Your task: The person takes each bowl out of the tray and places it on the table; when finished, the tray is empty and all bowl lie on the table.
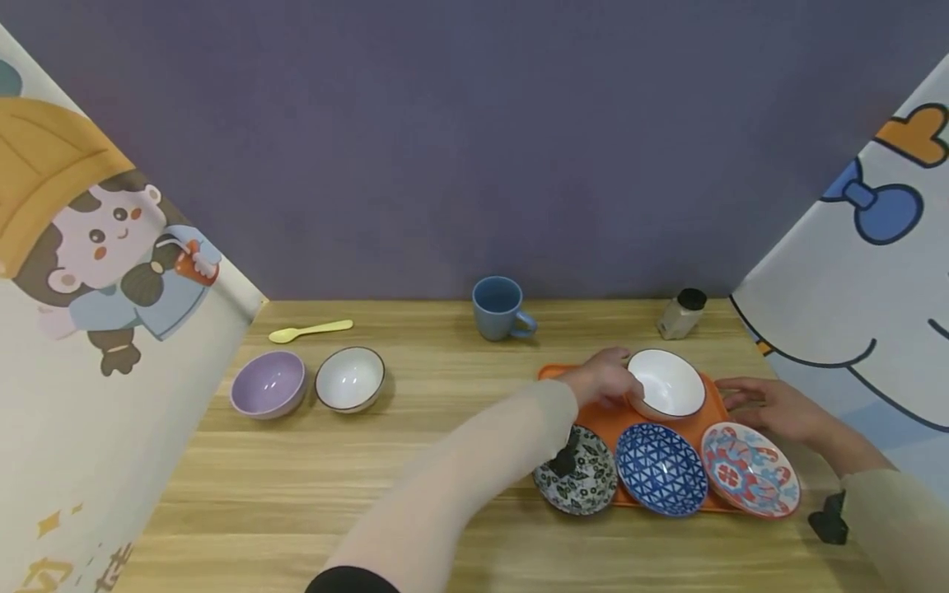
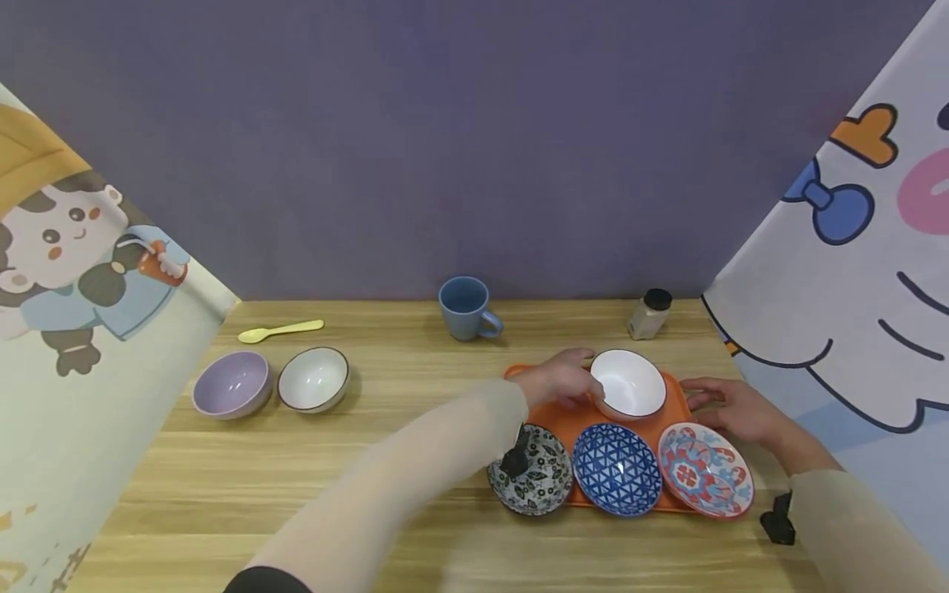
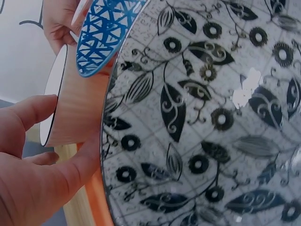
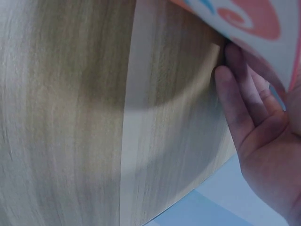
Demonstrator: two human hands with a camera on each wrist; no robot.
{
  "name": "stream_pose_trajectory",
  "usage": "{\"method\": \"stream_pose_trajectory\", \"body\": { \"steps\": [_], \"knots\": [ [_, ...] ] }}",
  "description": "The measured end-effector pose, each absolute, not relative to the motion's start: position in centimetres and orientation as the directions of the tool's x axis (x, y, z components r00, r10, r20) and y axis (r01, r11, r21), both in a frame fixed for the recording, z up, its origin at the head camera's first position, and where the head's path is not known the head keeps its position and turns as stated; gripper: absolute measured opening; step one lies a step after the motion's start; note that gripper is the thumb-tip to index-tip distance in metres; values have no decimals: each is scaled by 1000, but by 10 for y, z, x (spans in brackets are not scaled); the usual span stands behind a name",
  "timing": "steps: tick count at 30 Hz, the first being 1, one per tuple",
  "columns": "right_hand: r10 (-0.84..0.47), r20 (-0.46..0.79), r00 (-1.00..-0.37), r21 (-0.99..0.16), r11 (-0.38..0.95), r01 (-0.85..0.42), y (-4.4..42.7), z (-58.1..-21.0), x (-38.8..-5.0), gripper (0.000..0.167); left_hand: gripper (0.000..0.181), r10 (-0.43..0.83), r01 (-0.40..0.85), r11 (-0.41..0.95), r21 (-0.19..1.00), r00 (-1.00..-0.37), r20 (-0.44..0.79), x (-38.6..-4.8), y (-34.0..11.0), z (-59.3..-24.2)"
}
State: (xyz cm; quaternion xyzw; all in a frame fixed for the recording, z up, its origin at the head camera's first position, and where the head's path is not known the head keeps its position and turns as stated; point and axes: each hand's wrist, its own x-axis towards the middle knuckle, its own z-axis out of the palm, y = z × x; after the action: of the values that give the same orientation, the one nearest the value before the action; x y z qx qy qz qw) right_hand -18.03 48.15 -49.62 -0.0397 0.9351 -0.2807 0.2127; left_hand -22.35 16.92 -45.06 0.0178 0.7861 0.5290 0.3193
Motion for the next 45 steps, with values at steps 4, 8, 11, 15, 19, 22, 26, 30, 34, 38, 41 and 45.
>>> {"method": "stream_pose_trajectory", "body": {
  "steps": [4,8,11,15,19,22,26,30,34,38,41,45],
  "knots": [
    [-188,-377,-907,-542,839,51,482,-496,-181,66,79,354,-359,401,843,-788,-504,-219,169,-449],
    [-173,-390,-905,-536,841,70,482,-498,-181,67,77,371,-403,343,849,-772,-516,-215,166,-448],
    [-166,-388,-906,-529,845,72,482,-499,-181,66,58,367,-444,300,844,-763,-532,-213,165,-449],
    [-167,-381,-909,-529,846,66,482,-499,-181,66,38,318,-493,253,833,-770,-553,-212,168,-449],
    [-163,-380,-910,-532,844,70,481,-498,-181,66,38,245,-525,213,824,-788,-565,-212,174,-450],
    [-160,-379,-911,-534,842,74,480,-498,-180,67,40,197,-531,183,827,-805,-560,-211,179,-450],
    [-163,-367,-916,-535,842,64,480,-499,-179,66,42,162,-515,170,840,-827,-539,-210,182,-450],
    [-178,-346,-921,-544,838,42,481,-499,-179,65,46,172,-498,177,849,-834,-525,-210,183,-447],
    [-186,-347,-919,-557,829,42,482,-500,-179,65,49,197,-494,177,851,-830,-522,-210,184,-443],
    [-208,-351,-913,-615,787,57,482,-501,-177,64,42,208,-497,191,846,-822,-530,-211,184,-443],
    [-227,-346,-910,-646,762,55,482,-501,-176,63,36,213,-505,196,840,-815,-540,-211,185,-443],
    [-218,-338,-916,-617,786,40,483,-500,-177,63,36,237,-505,198,840,-807,-541,-210,184,-444]
  ]
}}
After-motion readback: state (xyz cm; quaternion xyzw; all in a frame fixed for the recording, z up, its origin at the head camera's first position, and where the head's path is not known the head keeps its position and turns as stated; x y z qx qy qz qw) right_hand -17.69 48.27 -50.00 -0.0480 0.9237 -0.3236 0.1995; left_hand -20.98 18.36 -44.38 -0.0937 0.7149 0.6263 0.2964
